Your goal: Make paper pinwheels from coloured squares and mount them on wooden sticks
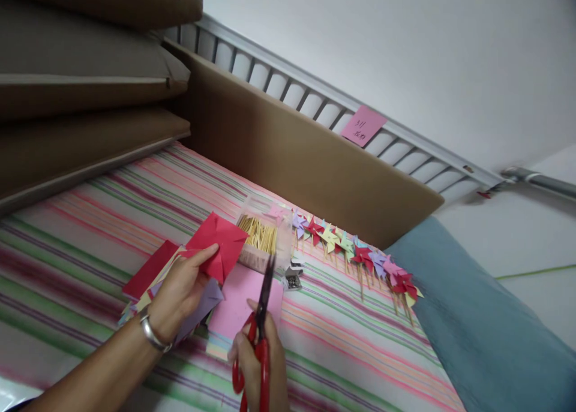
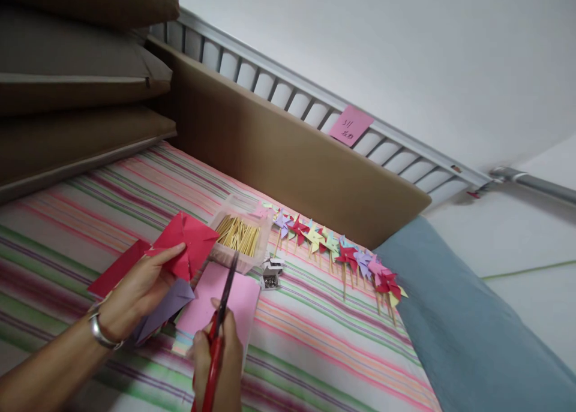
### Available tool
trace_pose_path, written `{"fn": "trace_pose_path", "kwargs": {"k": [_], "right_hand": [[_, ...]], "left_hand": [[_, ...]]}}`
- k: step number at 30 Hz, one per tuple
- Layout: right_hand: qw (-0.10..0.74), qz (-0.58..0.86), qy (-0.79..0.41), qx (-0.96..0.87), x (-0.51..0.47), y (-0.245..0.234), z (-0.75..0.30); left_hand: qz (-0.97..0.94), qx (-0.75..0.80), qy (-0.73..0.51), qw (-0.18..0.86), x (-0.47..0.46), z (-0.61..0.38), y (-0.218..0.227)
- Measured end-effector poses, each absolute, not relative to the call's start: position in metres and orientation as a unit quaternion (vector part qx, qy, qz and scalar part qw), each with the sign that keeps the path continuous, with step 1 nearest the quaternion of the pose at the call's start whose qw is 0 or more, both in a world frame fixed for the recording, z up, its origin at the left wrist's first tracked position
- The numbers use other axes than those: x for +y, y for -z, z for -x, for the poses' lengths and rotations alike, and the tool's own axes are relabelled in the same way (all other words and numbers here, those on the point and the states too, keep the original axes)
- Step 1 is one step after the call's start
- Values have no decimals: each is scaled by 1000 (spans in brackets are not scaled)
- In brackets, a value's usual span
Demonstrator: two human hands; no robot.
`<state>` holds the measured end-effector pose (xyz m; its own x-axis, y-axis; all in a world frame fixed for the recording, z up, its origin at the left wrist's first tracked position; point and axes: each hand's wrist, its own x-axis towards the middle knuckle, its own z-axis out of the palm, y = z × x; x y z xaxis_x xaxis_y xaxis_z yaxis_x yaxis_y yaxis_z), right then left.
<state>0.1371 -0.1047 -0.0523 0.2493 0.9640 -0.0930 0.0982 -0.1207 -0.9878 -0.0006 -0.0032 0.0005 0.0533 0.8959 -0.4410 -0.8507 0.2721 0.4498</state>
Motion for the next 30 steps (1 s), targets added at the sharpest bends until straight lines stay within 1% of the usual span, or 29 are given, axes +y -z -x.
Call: {"fn": "trace_pose_path", "kwargs": {"k": [2,4,9,12,15,19,24,27,30], "right_hand": [[578,573,-422,-400,-100,59,-139],[626,549,-412,-370,-97,60,-140],[685,492,-426,-327,-99,44,-145],[702,484,-427,-302,-101,37,-150],[696,498,-421,-302,-100,37,-159],[666,492,-436,-353,-97,42,-171],[604,542,-422,-403,-98,36,-175],[563,575,-413,-427,-99,28,-172],[551,584,-410,-434,-98,23,-169]], "left_hand": [[-55,343,-590,729,-11,-8,1],[-70,340,-566,748,-20,-19,4],[-142,304,-499,799,-46,-47,10],[-188,294,-464,814,-57,-56,11],[-206,300,-453,814,-55,-54,13],[-222,299,-463,804,-34,-36,12],[-307,331,-381,807,-19,-14,8],[-330,308,-319,834,-22,-11,5],[-331,305,-319,834,-23,-12,3]]}}
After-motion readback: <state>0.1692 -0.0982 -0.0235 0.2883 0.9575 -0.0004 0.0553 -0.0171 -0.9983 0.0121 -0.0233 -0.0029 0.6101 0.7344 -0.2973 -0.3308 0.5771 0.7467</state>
